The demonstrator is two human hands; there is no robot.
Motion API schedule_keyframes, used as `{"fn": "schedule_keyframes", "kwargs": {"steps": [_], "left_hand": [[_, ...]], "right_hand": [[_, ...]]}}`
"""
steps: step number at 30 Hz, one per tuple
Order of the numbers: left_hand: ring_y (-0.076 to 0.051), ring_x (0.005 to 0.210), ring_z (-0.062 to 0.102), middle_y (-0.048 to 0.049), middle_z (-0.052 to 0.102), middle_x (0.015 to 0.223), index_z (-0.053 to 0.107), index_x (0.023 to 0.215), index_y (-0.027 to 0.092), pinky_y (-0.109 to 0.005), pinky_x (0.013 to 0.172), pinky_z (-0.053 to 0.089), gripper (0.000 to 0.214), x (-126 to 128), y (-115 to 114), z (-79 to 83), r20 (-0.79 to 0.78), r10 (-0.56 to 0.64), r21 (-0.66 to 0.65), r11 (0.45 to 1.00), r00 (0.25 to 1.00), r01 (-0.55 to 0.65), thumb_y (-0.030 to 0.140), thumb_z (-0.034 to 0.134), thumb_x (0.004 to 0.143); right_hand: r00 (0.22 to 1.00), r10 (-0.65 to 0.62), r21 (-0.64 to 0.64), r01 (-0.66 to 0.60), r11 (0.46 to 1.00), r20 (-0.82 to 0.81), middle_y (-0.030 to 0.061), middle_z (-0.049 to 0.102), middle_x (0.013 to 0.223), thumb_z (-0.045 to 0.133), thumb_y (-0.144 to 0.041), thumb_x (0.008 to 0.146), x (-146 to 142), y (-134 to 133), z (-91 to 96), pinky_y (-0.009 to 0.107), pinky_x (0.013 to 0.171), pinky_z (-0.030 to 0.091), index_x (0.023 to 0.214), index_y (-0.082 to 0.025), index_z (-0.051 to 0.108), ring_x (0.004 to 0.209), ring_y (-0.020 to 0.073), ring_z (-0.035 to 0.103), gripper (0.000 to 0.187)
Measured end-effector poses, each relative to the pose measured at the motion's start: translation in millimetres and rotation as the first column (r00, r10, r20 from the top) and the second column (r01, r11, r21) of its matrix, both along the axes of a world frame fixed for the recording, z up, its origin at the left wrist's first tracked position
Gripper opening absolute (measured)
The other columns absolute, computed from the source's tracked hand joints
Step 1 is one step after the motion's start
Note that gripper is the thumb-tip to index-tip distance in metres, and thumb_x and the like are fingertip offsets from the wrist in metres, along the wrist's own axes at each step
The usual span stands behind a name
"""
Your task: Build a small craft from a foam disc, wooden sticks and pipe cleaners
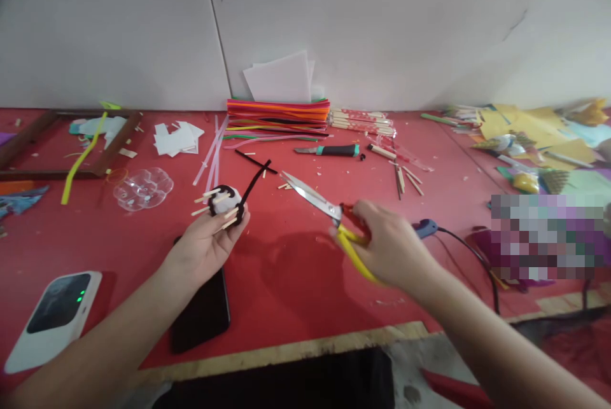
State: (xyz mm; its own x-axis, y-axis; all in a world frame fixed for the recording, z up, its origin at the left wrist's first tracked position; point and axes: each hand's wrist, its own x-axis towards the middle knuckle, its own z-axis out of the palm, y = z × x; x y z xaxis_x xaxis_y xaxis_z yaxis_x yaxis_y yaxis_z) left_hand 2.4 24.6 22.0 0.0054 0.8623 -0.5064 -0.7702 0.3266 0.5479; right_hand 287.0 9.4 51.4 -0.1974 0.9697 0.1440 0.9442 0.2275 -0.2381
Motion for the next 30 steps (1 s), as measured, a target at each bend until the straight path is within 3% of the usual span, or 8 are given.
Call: {"fn": "schedule_keyframes", "kwargs": {"steps": [3,8,17,22,30], "left_hand": [[-0.011,0.08,0.071,-0.0006,0.073,0.084,0.069,0.081,0.012,-0.025,0.085,0.063,0.022,2,-2,0.7,0.009,-0.012,0.001,1.0,1.0,0.012,-0.009,0.072,0.074],[-0.011,0.079,0.071,-0.0022,0.073,0.083,0.07,0.081,0.01,-0.025,0.083,0.063,0.02,4,-4,3.7,0.01,-0.065,-0.03,0.997,0.998,0.066,-0.009,0.068,0.077],[-0.012,0.074,0.074,-0.0051,0.076,0.079,0.072,0.077,0.007,-0.023,0.076,0.066,0.021,3,-3,3.2,0.092,-0.142,-0.045,0.988,0.986,0.147,-0.011,0.063,0.08],[-0.013,0.073,0.075,-0.0057,0.077,0.079,0.074,0.079,0.007,-0.023,0.074,0.067,0.021,2,-5,3.2,0.092,-0.175,-0.045,0.983,0.98,0.18,-0.011,0.064,0.08],[-0.013,0.073,0.076,-0.0051,0.077,0.077,0.075,0.076,0.007,-0.023,0.073,0.067,0.024,2,-8,4.1,0.118,-0.214,-0.041,0.975,0.97,0.22,-0.012,0.062,0.081]], "right_hand": [[0.99,0.081,0.021,-0.079,0.997,-0.112,-0.0024,0.049,0.059,0.058,-0.056,0.091,-12,-26,-20.9,0.029,0.051,0.033,0.071,-0.027,0.038,0.049,0.0159,0.045,0.04],[0.994,0.067,0.033,-0.065,0.997,-0.086,-0.0009,0.054,0.064,0.061,-0.059,0.09,-23,-33,-37.3,0.029,0.051,0.034,0.074,-0.026,0.044,0.051,0.0157,0.048,0.04],[0.988,0.121,0.064,-0.115,0.991,-0.1,-0.0029,0.051,0.063,0.062,-0.061,0.09,-23,-31,-41.9,0.026,0.052,0.034,0.071,-0.024,0.041,0.052,0.012,0.045,0.046],[0.984,0.144,0.04,-0.141,0.989,-0.106,0.0011,0.06,0.071,0.062,-0.063,0.09,-20,-27,-46.1,0.027,0.056,0.04,0.078,-0.022,0.052,0.058,0.0145,0.055,0.043],[0.983,0.185,0.142,-0.181,0.973,-0.012,0.0006,0.062,0.069,0.061,-0.057,0.093,-20,-25,-44.6,0.026,0.053,0.041,0.078,-0.022,0.054,0.056,0.0138,0.058,0.039]]}}
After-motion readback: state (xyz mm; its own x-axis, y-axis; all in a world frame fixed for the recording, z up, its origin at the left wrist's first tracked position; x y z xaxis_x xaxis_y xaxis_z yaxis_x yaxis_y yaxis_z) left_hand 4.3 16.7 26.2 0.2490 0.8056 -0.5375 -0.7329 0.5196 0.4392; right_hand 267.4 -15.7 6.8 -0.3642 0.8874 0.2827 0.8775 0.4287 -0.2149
